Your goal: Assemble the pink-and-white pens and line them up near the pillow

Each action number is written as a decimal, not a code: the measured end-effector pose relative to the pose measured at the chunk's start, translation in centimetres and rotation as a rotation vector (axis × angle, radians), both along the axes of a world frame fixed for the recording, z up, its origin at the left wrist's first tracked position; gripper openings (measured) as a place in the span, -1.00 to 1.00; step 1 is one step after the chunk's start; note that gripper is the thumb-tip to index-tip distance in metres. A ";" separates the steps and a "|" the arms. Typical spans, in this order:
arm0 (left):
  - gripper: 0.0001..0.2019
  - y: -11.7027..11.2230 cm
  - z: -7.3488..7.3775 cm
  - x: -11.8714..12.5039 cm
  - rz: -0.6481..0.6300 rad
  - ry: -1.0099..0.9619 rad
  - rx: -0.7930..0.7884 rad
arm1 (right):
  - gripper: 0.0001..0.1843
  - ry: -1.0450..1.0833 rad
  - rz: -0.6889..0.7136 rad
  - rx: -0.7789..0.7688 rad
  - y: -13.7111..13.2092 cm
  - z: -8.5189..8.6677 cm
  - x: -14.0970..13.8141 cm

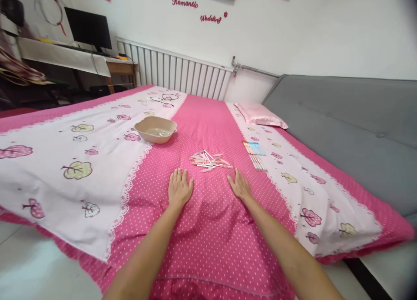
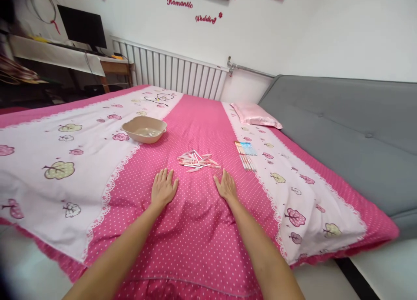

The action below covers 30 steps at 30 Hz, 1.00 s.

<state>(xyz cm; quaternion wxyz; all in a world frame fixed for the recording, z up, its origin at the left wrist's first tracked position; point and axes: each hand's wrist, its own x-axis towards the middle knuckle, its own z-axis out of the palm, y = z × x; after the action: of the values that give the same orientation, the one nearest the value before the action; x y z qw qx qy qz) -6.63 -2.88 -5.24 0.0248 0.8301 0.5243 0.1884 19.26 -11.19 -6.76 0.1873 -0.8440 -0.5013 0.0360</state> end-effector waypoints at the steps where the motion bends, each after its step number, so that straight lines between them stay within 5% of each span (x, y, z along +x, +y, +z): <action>1: -0.39 -0.3 0.0 -0.2 0.000 -0.003 0.004 | -0.17 -0.003 0.003 -0.002 -0.3 0.1 -0.3; 12: -0.38 -2.8 -1.0 -1.4 0.022 -0.008 0.070 | -0.15 -0.001 0.014 -0.033 -1.6 0.1 -1.4; 30: -0.38 -1.8 -0.7 -1.5 -0.010 0.145 -0.034 | -0.17 0.015 0.021 -0.002 -1.4 0.0 -1.3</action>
<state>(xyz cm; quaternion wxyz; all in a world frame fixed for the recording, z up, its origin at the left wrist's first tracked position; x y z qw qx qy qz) -8.08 -4.64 -5.93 0.0019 0.8437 0.5235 0.1185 17.99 -12.61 -6.78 0.1896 -0.8387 -0.5085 0.0447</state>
